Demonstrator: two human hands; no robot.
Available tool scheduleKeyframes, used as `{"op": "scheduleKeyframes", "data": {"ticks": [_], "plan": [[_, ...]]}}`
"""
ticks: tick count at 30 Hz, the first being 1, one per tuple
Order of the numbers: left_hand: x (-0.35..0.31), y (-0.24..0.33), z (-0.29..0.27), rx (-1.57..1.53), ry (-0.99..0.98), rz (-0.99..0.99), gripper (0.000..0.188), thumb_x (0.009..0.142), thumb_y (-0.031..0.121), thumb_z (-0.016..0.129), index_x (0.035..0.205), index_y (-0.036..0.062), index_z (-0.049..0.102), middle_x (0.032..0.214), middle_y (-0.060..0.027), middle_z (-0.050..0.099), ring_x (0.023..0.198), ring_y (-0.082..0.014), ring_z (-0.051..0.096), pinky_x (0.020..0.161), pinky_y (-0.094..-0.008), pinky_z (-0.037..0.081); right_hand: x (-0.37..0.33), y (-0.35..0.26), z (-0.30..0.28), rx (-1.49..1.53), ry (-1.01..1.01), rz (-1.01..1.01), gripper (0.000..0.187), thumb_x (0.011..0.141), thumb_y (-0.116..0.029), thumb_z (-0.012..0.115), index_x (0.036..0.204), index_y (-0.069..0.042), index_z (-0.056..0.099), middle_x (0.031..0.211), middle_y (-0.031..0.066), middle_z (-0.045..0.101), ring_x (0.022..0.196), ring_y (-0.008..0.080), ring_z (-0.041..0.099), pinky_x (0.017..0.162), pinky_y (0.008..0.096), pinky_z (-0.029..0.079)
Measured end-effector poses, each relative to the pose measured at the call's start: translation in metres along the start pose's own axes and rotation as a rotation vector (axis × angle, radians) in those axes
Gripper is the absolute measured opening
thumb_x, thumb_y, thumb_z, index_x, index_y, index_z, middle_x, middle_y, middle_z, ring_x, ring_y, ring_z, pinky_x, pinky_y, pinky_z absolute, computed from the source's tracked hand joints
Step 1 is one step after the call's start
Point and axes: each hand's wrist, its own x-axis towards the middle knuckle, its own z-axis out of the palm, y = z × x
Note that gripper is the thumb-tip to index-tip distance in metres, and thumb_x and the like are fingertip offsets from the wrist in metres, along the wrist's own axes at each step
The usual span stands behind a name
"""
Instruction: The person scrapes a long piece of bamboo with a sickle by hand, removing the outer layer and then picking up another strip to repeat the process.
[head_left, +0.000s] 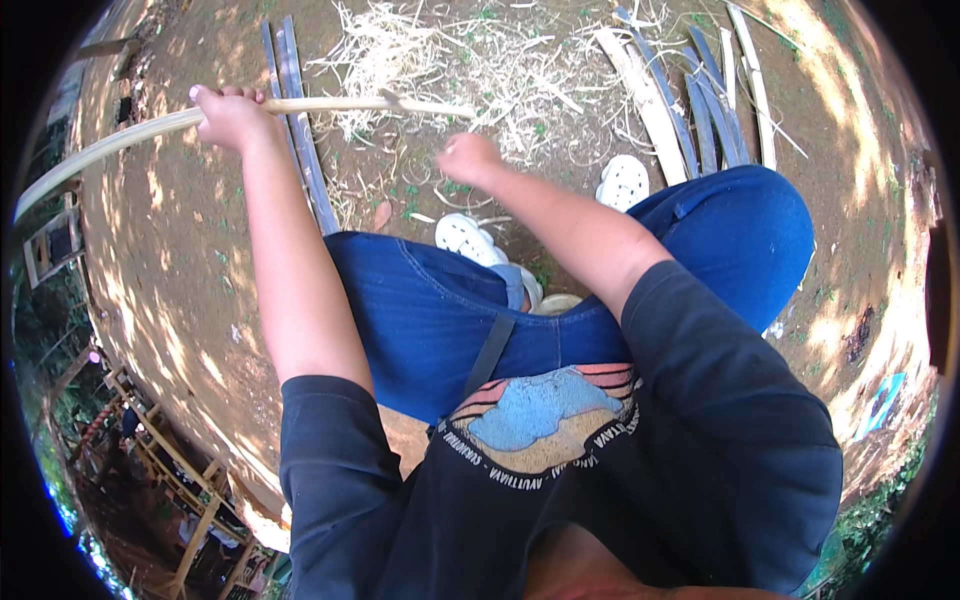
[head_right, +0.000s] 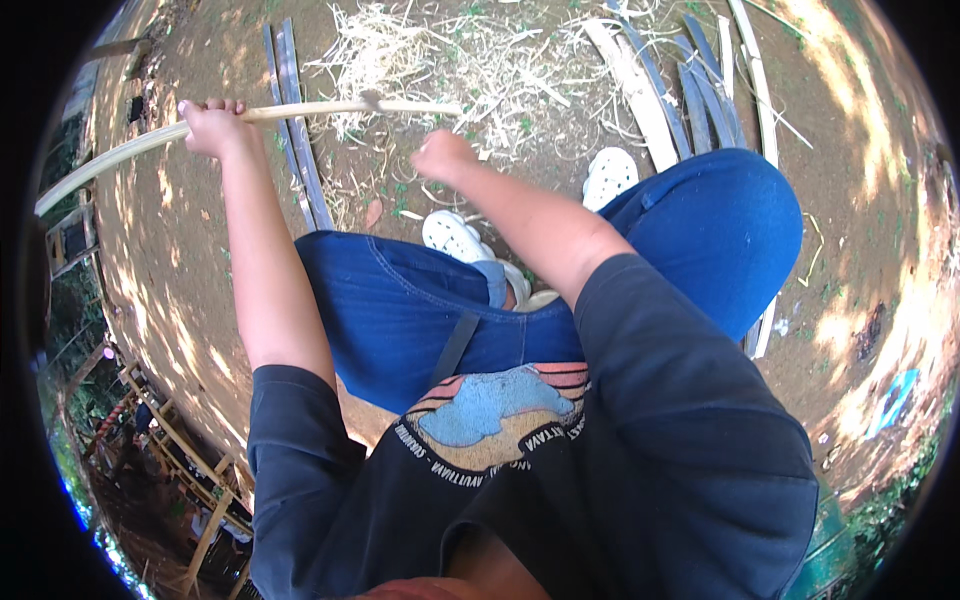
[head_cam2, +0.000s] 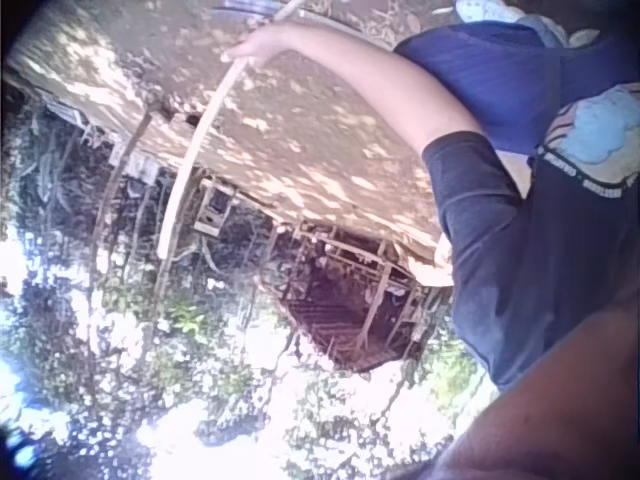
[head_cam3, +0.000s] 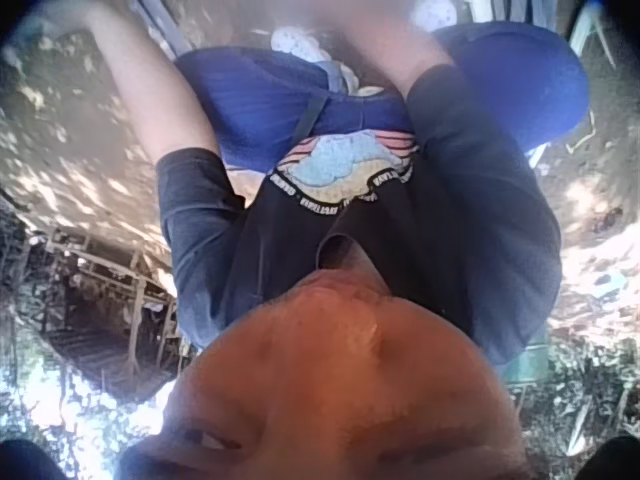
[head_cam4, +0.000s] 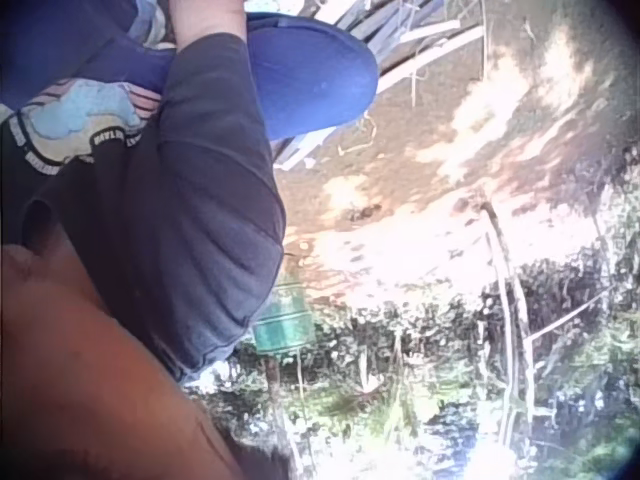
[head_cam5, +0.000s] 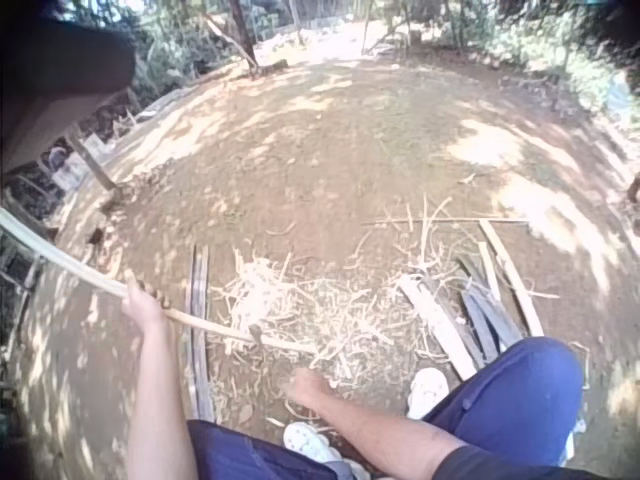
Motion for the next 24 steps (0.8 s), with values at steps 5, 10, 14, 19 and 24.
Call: {"op": "scheduleKeyframes", "data": {"ticks": [5, 10, 14, 19, 24], "plan": [[0.018, -0.010, 0.014, 0.050, 0.016, -0.019, 0.033, 0.103, 0.029, 0.046, 0.098, -0.0029, 0.037, 0.062, -0.0022, 0.041, 0.048, -0.0129, 0.037, 0.043, -0.0311, 0.033, -0.033, -0.063, 0.014, 0.130, 0.078, -0.345, 0.025, 0.083, -0.029, 0.063, 0.086, -0.007, 0.071, 0.079, 0.0186, 0.069, 0.074, 0.0358, 0.068, 0.073, 0.0443, 0.054], [0.019, -0.007, 0.029, 0.073, 0.009, -0.038, 0.037, 0.102, 0.028, 0.047, 0.104, -0.0065, 0.036, 0.064, -0.0046, 0.044, 0.049, -0.0141, 0.039, 0.044, -0.0318, 0.035, 0.024, 0.062, 0.016, -0.064, 0.067, -0.001, 0.032, 0.083, -0.030, 0.062, 0.091, 0.000, 0.072, 0.088, 0.0214, 0.071, 0.082, 0.0338, 0.070, 0.077, 0.0428, 0.055], [0.014, -0.007, 0.025, 0.069, -0.005, -0.029, 0.035, 0.102, 0.027, 0.048, 0.103, -0.0066, 0.037, 0.063, -0.0049, 0.045, 0.048, -0.0142, 0.039, 0.045, -0.0324, 0.036, 0.014, 0.059, -0.001, 0.042, 0.013, 0.105, 0.035, 0.084, -0.029, 0.061, 0.098, 0.002, 0.071, 0.100, 0.0224, 0.071, 0.091, 0.0325, 0.070, 0.085, 0.0405, 0.054], [0.009, -0.002, 0.032, 0.080, -0.011, -0.013, 0.037, 0.102, 0.028, 0.047, 0.101, -0.0074, 0.038, 0.066, -0.0070, 0.048, 0.049, -0.0151, 0.042, 0.045, -0.0335, 0.037, -0.020, -0.048, 0.009, 0.185, 0.040, -0.248, 0.030, 0.084, -0.029, 0.062, 0.092, -0.002, 0.071, 0.087, 0.0185, 0.071, 0.081, 0.0319, 0.070, 0.079, 0.0405, 0.054], [0.005, -0.002, 0.041, 0.124, 0.046, 0.013, 0.037, 0.102, 0.029, 0.047, 0.097, -0.0066, 0.039, 0.067, -0.0080, 0.049, 0.050, -0.0171, 0.046, 0.045, -0.0342, 0.039, -0.028, -0.056, 0.006, 0.186, 0.086, -0.321, 0.028, 0.083, -0.027, 0.061, 0.079, -0.001, 0.069, 0.076, 0.0163, 0.069, 0.072, 0.0312, 0.068, 0.073, 0.0408, 0.055]]}}
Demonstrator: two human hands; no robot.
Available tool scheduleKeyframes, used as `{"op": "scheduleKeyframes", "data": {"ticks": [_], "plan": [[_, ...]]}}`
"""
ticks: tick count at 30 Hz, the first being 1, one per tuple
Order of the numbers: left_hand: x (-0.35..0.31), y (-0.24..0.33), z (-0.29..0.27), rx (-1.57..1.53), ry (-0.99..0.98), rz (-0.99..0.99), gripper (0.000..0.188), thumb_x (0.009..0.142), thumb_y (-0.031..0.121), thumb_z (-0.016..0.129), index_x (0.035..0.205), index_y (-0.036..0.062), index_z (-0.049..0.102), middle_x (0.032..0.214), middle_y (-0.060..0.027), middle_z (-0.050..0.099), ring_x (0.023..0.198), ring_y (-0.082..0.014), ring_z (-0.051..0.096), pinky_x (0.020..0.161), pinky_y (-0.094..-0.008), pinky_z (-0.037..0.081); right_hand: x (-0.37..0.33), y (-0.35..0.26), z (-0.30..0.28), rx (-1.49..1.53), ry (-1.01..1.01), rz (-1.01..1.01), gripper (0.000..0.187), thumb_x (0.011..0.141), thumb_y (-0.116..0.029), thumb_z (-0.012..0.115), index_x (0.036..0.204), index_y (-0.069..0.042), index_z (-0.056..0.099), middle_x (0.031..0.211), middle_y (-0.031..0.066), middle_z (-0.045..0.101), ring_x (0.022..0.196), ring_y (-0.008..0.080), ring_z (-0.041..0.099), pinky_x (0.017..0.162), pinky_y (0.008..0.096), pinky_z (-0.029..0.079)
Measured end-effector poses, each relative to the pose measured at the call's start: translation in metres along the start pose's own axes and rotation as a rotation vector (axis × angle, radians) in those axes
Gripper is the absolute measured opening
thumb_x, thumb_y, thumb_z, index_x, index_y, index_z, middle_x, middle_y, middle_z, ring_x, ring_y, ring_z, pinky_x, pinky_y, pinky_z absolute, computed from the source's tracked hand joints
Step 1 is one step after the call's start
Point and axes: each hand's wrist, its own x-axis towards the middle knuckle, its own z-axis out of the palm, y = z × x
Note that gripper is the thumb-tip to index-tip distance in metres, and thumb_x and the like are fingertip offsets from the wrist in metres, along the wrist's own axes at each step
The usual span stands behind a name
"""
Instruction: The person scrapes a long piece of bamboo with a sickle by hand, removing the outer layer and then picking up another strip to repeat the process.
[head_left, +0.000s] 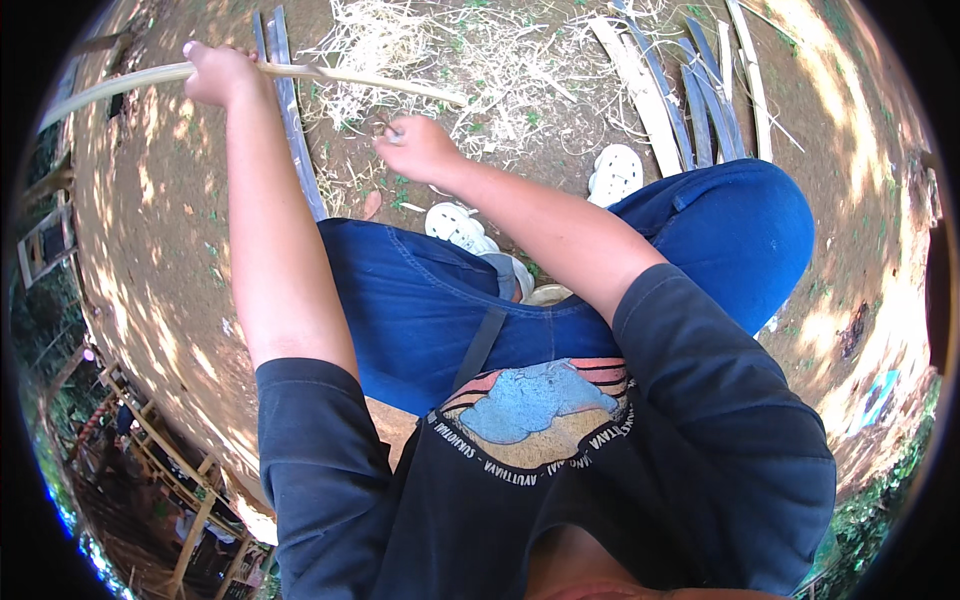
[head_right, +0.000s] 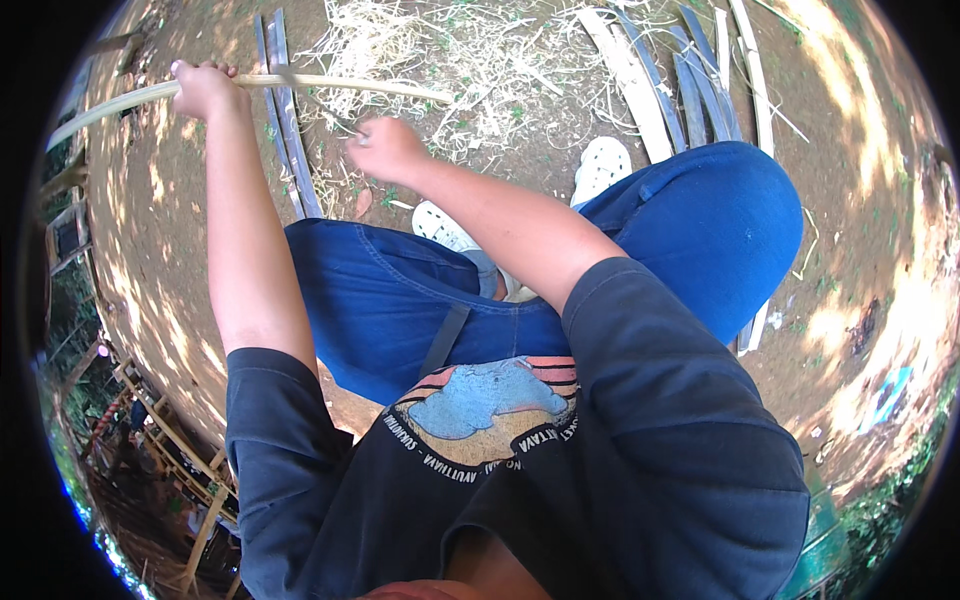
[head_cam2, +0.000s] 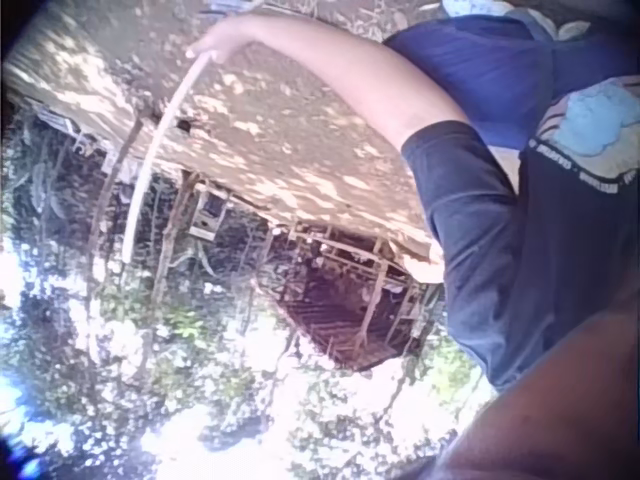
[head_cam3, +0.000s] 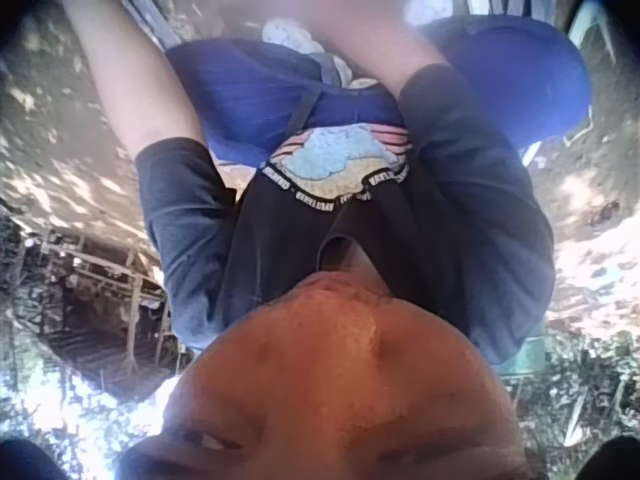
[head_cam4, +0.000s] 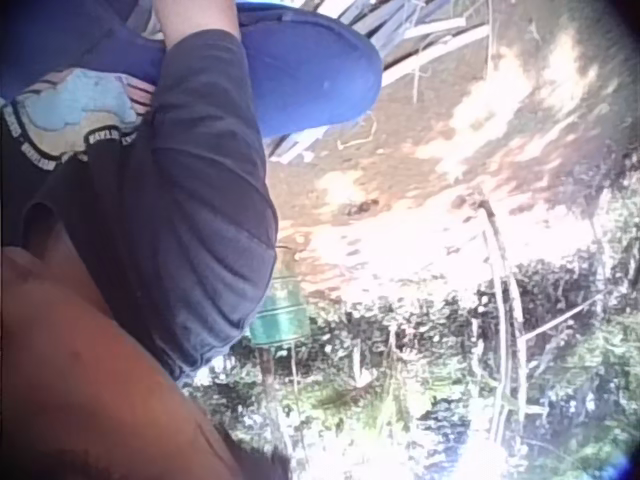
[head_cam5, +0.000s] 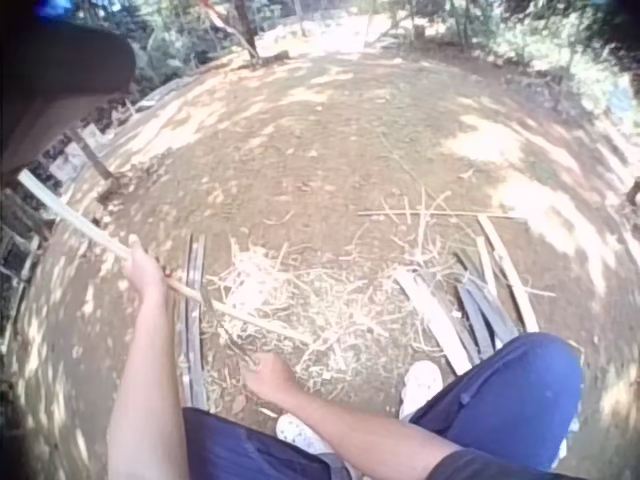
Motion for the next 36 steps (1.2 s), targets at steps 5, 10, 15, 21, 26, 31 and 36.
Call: {"op": "scheduleKeyframes", "data": {"ticks": [5, 10, 15, 21, 26, 31, 36], "plan": [[-0.006, -0.002, 0.007, 0.000, 0.005, -0.016, 0.039, 0.103, 0.029, 0.046, 0.101, -0.0087, 0.039, 0.067, -0.0074, 0.048, 0.050, -0.0182, 0.047, 0.048, -0.0346, 0.043, 0.021, 0.099, -0.029, -0.199, -0.037, 0.297, 0.031, 0.081, -0.028, 0.061, 0.086, 0.001, 0.071, 0.088, 0.0181, 0.072, 0.081, 0.0300, 0.070, 0.080, 0.0409, 0.055], [-0.001, 0.003, -0.002, 0.018, -0.030, -0.005, 0.039, 0.103, 0.029, 0.044, 0.101, -0.0094, 0.038, 0.063, -0.0059, 0.045, 0.050, -0.0158, 0.043, 0.048, -0.0344, 0.040, 0.005, 0.009, -0.003, -0.032, -0.047, 0.090, 0.029, 0.083, -0.029, 0.061, 0.089, -0.002, 0.072, 0.081, 0.0189, 0.071, 0.077, 0.0326, 0.070, 0.078, 0.0415, 0.055], [0.001, 0.007, 0.000, 0.056, -0.030, -0.043, 0.041, 0.104, 0.028, 0.043, 0.107, -0.0120, 0.036, 0.065, -0.0069, 0.046, 0.050, -0.0160, 0.044, 0.045, -0.0328, 0.039, -0.002, 0.029, -0.002, -0.055, -0.014, 0.016, 0.033, 0.083, -0.028, 0.060, 0.089, 0.002, 0.071, 0.084, 0.0216, 0.070, 0.079, 0.0356, 0.069, 0.077, 0.0412, 0.055], [-0.003, 0.006, -0.005, 0.045, -0.015, -0.033, 0.041, 0.104, 0.028, 0.044, 0.110, -0.0118, 0.036, 0.066, -0.0071, 0.046, 0.050, -0.0158, 0.044, 0.046, -0.0322, 0.040, 0.007, 0.067, -0.027, -0.125, -0.138, 0.333, 0.033, 0.084, -0.026, 0.059, 0.098, 0.000, 0.072, 0.094, 0.0216, 0.071, 0.087, 0.0335, 0.070, 0.081, 0.0399, 0.055], [0.004, 0.005, -0.003, 0.051, -0.033, -0.061, 0.041, 0.104, 0.028, 0.044, 0.109, -0.0116, 0.036, 0.065, -0.0075, 0.046, 0.050, -0.0162, 0.043, 0.046, -0.0325, 0.039, -0.001, -0.015, -0.010, -0.058, -0.088, -0.031, 0.031, 0.084, -0.030, 0.058, 0.094, -0.004, 0.072, 0.088, 0.0207, 0.070, 0.085, 0.0336, 0.069, 0.080, 0.0421, 0.055], [0.003, 0.005, 0.002, 0.035, -0.039, -0.072, 0.041, 0.104, 0.030, 0.043, 0.107, -0.0105, 0.037, 0.066, -0.0077, 0.046, 0.051, -0.0163, 0.042, 0.046, -0.0328, 0.039, 0.009, 0.115, -0.023, -0.188, 0.000, 0.248, 0.031, 0.082, -0.029, 0.060, 0.087, 0.000, 0.072, 0.087, 0.0224, 0.071, 0.080, 0.0331, 0.070, 0.076, 0.0410, 0.055], [0.010, -0.003, -0.003, 0.072, -0.083, -0.042, 0.039, 0.104, 0.030, 0.043, 0.105, -0.0096, 0.038, 0.069, -0.0087, 0.048, 0.054, -0.0162, 0.044, 0.048, -0.0331, 0.041, 0.009, 0.058, -0.029, 0.010, -0.143, 0.444, 0.031, 0.083, -0.026, 0.059, 0.089, 0.002, 0.070, 0.081, 0.0209, 0.069, 0.082, 0.0277, 0.070, 0.079, 0.0393, 0.055]]}}
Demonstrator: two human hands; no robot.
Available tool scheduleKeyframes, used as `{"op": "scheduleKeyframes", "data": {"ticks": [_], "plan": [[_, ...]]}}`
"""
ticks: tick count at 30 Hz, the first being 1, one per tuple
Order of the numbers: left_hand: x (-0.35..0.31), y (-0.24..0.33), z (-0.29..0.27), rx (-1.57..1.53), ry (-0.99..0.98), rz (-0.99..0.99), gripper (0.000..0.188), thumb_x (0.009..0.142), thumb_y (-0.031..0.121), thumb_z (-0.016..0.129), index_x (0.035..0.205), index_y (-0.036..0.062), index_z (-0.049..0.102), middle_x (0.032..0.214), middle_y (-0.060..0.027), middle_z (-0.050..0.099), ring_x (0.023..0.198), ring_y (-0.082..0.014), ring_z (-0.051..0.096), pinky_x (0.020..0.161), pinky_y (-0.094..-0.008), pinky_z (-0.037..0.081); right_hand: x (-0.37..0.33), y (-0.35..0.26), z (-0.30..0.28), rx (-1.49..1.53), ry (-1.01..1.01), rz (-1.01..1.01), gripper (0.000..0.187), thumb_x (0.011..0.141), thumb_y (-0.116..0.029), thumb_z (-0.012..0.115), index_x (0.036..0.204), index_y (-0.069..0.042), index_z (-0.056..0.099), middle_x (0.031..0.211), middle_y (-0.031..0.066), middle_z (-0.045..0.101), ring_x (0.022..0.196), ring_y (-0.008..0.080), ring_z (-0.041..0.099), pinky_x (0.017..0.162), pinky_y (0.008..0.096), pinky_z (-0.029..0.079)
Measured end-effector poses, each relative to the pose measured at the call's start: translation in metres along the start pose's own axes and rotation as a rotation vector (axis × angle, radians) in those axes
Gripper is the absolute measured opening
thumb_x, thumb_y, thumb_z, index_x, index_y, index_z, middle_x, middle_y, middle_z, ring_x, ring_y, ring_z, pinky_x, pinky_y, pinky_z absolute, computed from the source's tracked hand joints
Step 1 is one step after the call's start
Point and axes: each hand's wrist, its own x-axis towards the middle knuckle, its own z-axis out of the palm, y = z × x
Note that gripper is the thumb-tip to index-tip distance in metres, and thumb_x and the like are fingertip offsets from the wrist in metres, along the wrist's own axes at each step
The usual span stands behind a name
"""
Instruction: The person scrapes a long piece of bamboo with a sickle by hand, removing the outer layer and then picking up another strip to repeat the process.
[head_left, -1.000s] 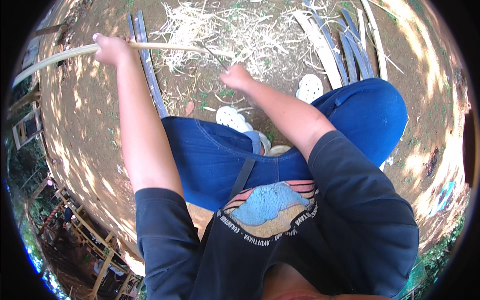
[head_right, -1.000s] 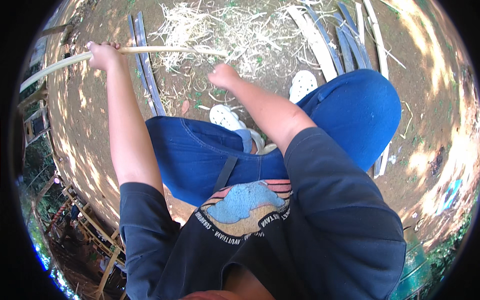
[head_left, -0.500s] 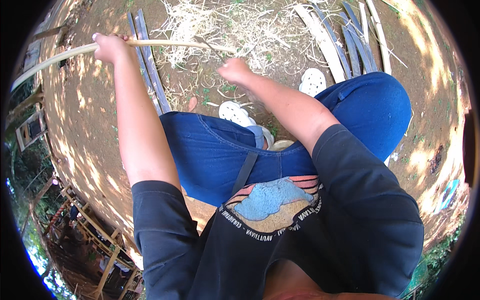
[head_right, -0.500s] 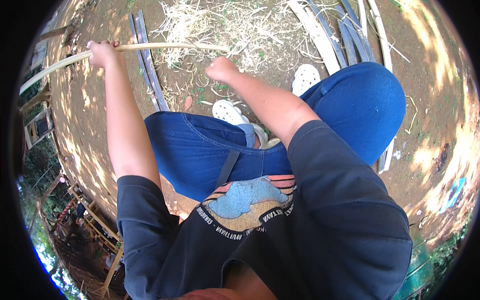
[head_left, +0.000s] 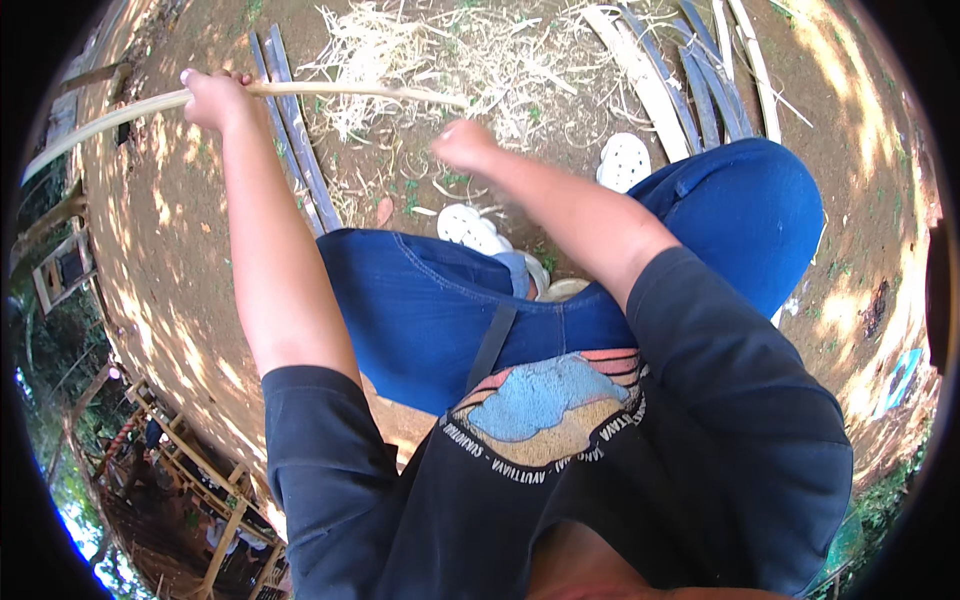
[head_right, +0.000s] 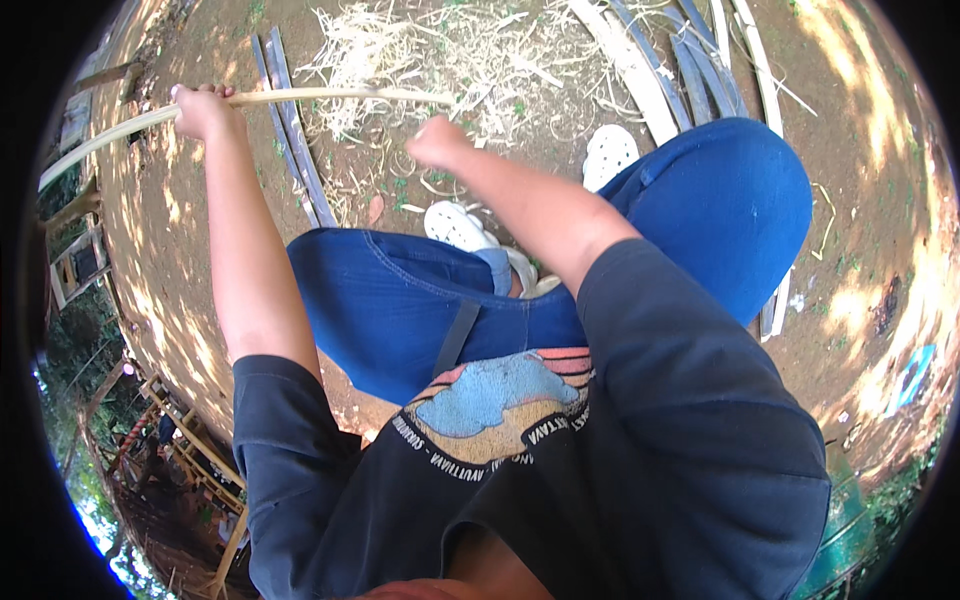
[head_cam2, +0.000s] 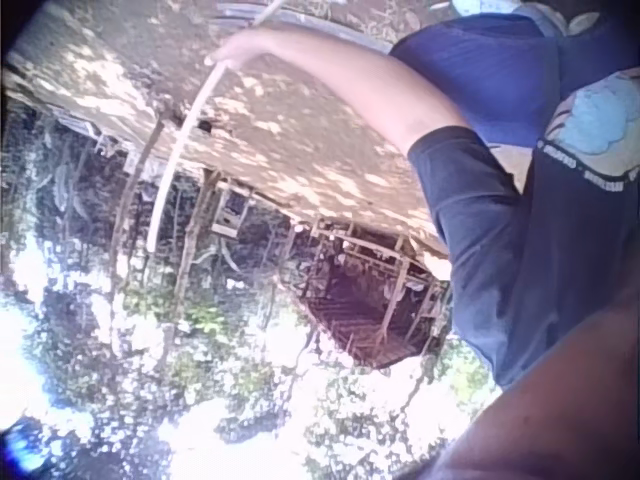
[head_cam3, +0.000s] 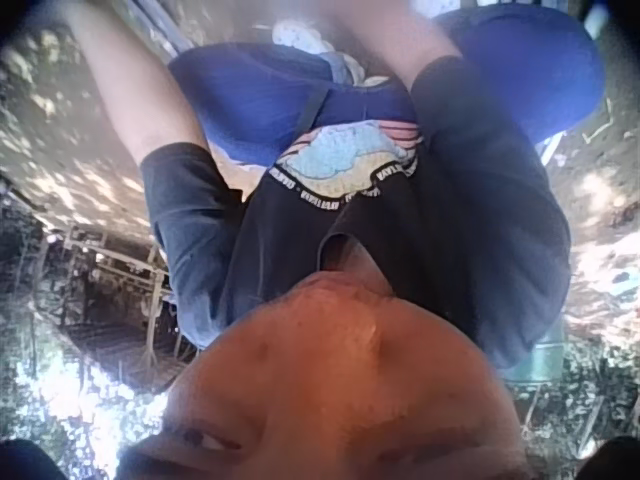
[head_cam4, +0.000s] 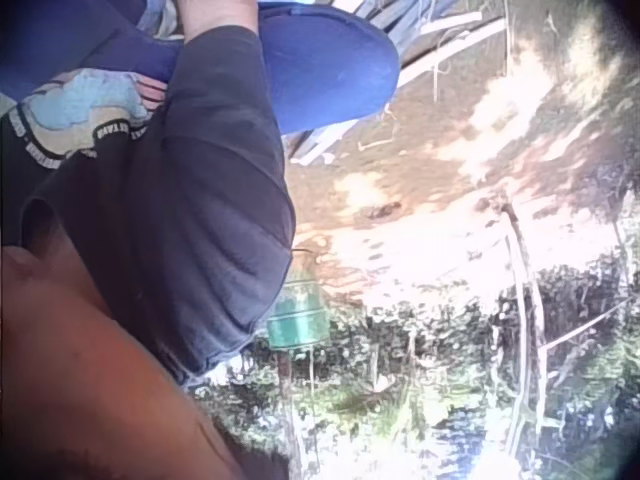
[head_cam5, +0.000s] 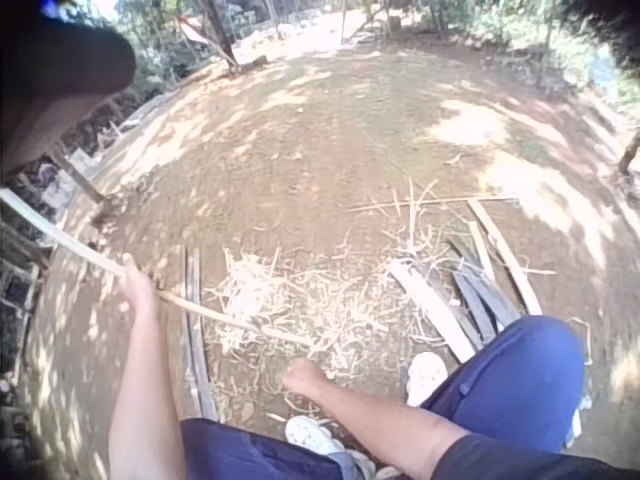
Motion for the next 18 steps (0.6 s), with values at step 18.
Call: {"op": "scheduleKeyframes", "data": {"ticks": [18], "plan": [[0.001, 0.002, 0.009, -0.027, -0.138, 0.024, 0.029, 0.103, 0.026, 0.044, 0.089, 0.0011, 0.038, 0.064, -0.0039, 0.041, 0.053, -0.0136, 0.038, 0.049, -0.0342, 0.038, -0.019, -0.043, 0.019, -0.030, 0.117, -0.381, 0.031, 0.082, -0.029, 0.061, 0.089, -0.001, 0.072, 0.085, 0.0209, 0.071, 0.083, 0.0335, 0.070, 0.081, 0.0417, 0.055]]}}
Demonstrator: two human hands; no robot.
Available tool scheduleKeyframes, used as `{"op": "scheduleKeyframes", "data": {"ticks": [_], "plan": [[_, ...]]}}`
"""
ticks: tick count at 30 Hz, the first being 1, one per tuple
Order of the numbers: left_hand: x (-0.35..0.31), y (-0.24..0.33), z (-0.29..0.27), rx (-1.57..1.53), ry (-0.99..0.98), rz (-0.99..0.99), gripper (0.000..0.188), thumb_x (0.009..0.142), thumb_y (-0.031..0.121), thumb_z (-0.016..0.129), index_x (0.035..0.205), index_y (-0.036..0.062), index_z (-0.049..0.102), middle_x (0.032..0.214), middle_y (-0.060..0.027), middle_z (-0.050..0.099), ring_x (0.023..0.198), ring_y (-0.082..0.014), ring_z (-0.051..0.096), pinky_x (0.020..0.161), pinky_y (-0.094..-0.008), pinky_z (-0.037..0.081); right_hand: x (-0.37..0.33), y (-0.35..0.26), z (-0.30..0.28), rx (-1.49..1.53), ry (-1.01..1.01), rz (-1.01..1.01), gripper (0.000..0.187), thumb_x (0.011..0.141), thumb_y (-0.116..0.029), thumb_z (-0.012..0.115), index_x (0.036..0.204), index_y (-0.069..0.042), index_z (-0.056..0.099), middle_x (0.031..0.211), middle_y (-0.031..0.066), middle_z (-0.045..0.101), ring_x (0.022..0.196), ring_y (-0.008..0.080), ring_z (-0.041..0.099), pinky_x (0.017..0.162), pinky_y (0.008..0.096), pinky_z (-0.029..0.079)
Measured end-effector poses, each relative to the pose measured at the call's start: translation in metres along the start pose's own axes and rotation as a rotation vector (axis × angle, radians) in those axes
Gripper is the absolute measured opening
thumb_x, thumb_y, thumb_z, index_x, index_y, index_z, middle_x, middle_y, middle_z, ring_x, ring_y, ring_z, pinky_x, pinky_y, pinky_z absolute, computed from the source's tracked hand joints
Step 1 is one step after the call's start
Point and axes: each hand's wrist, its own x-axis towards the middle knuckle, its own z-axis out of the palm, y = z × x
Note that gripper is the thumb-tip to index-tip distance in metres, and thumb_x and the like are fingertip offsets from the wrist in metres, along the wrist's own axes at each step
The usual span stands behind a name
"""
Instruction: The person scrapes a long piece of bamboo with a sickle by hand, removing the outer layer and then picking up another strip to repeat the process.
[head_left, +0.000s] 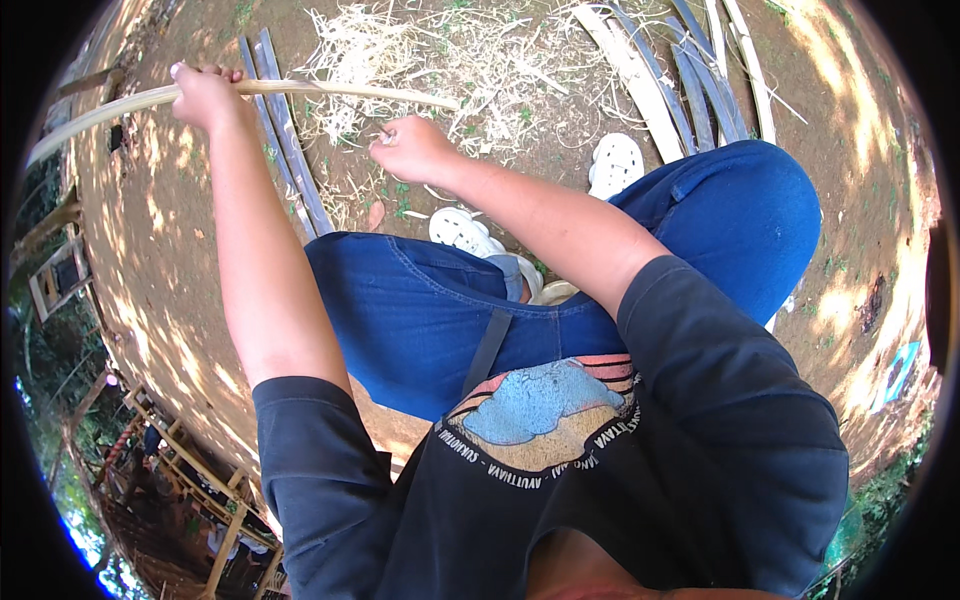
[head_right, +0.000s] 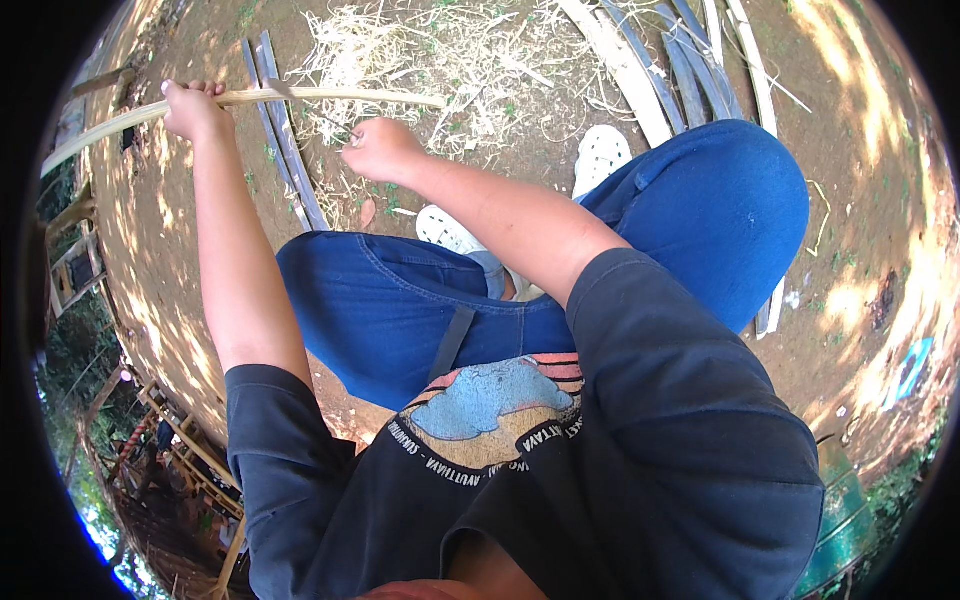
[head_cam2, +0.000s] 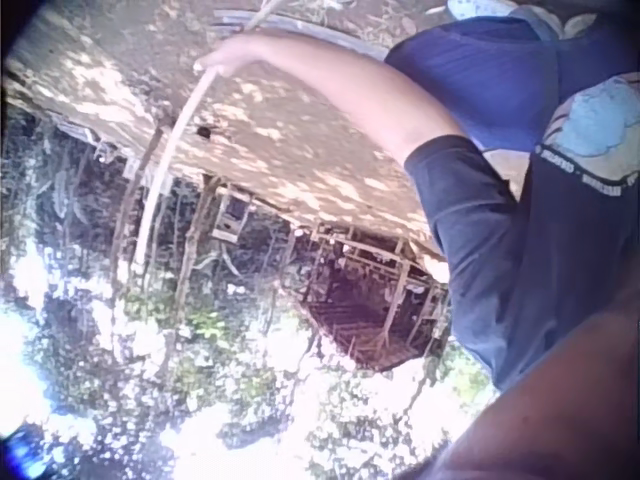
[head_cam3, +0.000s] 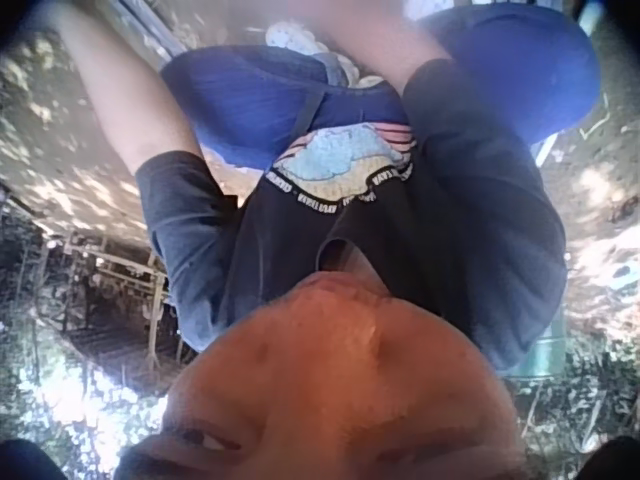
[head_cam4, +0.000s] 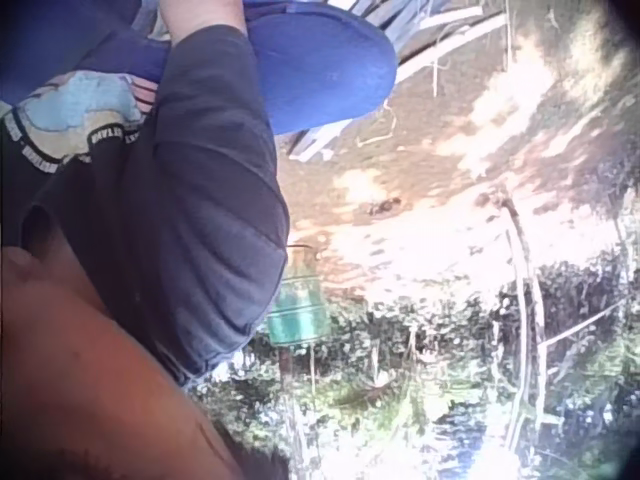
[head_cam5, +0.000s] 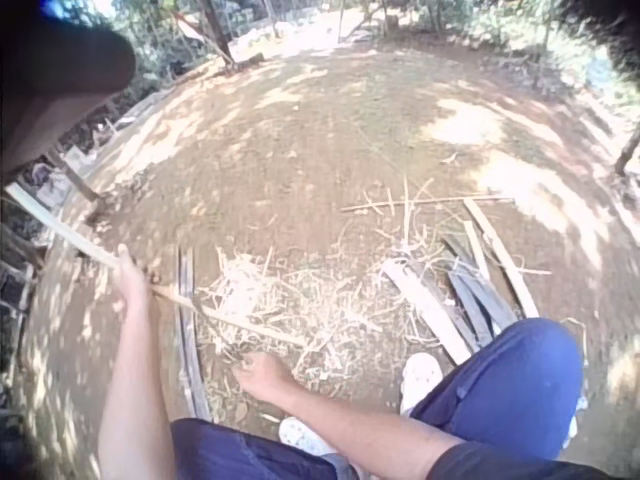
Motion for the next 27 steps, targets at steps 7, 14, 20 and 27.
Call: {"op": "scheduleKeyframes", "data": {"ticks": [7, 14, 20, 27], "plan": [[-0.007, -0.003, 0.021, -0.056, -0.001, -0.007, 0.031, 0.103, 0.027, 0.044, 0.091, -0.0012, 0.037, 0.063, -0.0039, 0.041, 0.051, -0.0142, 0.038, 0.048, -0.0330, 0.036, 0.017, 0.120, -0.040, -0.268, -0.042, 0.341, 0.031, 0.086, -0.026, 0.059, 0.090, 0.002, 0.072, 0.087, 0.0200, 0.072, 0.083, 0.0291, 0.071, 0.079, 0.0397, 0.055], [-0.009, 0.004, 0.011, -0.017, -0.017, 0.015, 0.031, 0.102, 0.027, 0.045, 0.092, -0.0012, 0.037, 0.064, -0.0040, 0.041, 0.052, -0.0141, 0.037, 0.049, -0.0333, 0.036, -0.009, -0.010, -0.010, -0.044, 0.018, 0.034, 0.031, 0.084, -0.026, 0.058, 0.097, -0.001, 0.072, 0.085, 0.0193, 0.071, 0.082, 0.0317, 0.071, 0.080, 0.0415, 0.055], [-0.007, 0.004, 0.009, -0.056, -0.060, 0.002, 0.031, 0.103, 0.027, 0.045, 0.095, -0.0025, 0.037, 0.065, -0.0035, 0.040, 0.052, -0.0135, 0.037, 0.048, -0.0334, 0.036, 0.001, 0.121, -0.030, -0.306, -0.047, 0.339, 0.032, 0.081, -0.026, 0.063, 0.094, 0.001, 0.072, 0.093, 0.0219, 0.071, 0.087, 0.0328, 0.071, 0.080, 0.0402, 0.055], [-0.011, 0.005, 0.007, -0.041, -0.065, 0.039, 0.032, 0.103, 0.026, 0.044, 0.081, 0.0049, 0.034, 0.058, -0.0013, 0.035, 0.050, -0.0128, 0.032, 0.047, -0.0342, 0.033, -0.005, 0.022, -0.006, -0.119, -0.001, 0.145, 0.033, 0.085, -0.028, 0.058, 0.097, -0.001, 0.072, 0.089, 0.0206, 0.071, 0.087, 0.0324, 0.070, 0.082, 0.0412, 0.055]]}}
